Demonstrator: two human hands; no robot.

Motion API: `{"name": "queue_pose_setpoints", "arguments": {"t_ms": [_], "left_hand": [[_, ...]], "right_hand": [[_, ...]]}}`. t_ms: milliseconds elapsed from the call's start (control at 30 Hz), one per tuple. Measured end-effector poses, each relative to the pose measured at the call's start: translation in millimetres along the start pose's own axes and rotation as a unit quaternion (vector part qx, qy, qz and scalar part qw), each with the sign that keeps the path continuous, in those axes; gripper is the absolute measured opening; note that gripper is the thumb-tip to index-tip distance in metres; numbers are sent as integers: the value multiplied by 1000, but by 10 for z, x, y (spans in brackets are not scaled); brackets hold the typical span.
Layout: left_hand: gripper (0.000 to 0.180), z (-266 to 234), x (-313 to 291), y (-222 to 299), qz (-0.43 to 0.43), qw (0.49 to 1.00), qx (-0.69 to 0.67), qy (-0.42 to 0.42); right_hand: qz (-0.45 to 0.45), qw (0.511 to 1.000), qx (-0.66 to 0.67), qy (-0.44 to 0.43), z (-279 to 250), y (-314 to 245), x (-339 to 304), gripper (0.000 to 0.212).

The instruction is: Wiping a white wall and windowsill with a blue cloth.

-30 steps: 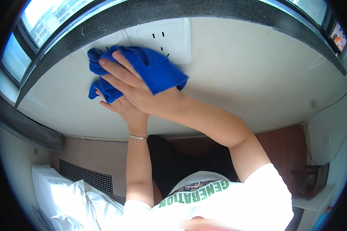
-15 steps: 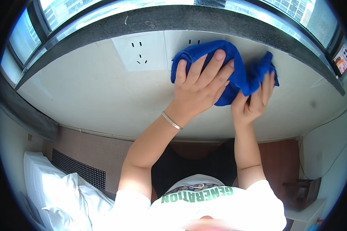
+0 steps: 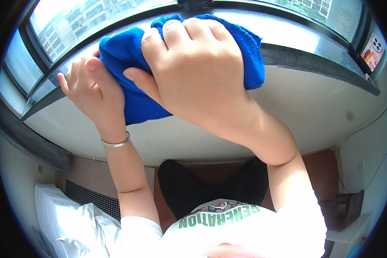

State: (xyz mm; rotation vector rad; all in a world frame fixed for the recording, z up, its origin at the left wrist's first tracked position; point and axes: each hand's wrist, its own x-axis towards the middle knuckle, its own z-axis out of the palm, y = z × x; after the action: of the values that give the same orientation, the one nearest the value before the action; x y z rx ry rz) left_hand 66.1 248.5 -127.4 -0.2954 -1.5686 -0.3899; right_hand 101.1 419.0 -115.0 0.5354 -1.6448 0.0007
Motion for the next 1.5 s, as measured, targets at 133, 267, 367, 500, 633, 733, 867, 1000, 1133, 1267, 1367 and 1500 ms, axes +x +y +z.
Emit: {"name": "queue_pose_setpoints", "arguments": {"t_ms": [133,267,367,500,633,733,867,1000,1133,1267,1367,1500], "left_hand": [[64,-2,80,-130,1,999,-7,-43],[59,-40,134,-151,-16,997,23,-76],[54,-124,241,-6,-72,986,23,-150],[42,-206,228,27,-93,973,25,-211],[47,-386,376,200,-169,946,40,-273],[57,-335,592,676,-180,910,5,-373],[60,-92,1014,1247,-134,850,-21,-509],[72,261,1212,1789,-48,778,-82,-621],[69,498,1176,2351,-11,764,-74,-640],[55,664,1029,3016,8,770,-33,-637],[51,743,968,3411,-32,782,-2,-623],[49,690,999,3732,-75,787,-44,-611]], "right_hand": [[19,998,31,-52,-58,100,86,39],[20,991,38,-125,-133,218,241,41],[60,976,73,-195,-320,288,408,41],[95,950,107,-277,-468,328,480,42],[129,919,157,-338,-626,290,595,49],[194,867,156,-433,-807,543,761,51],[294,827,62,-476,-1087,1232,699,55],[384,774,-24,-503,-1369,1771,490,62],[436,735,-98,-510,-1535,2166,239,69],[482,708,-93,-507,-1610,2537,54,68],[433,745,3,-507,-1669,2796,-54,58],[361,825,105,-422,-2063,2945,-150,33]]}}
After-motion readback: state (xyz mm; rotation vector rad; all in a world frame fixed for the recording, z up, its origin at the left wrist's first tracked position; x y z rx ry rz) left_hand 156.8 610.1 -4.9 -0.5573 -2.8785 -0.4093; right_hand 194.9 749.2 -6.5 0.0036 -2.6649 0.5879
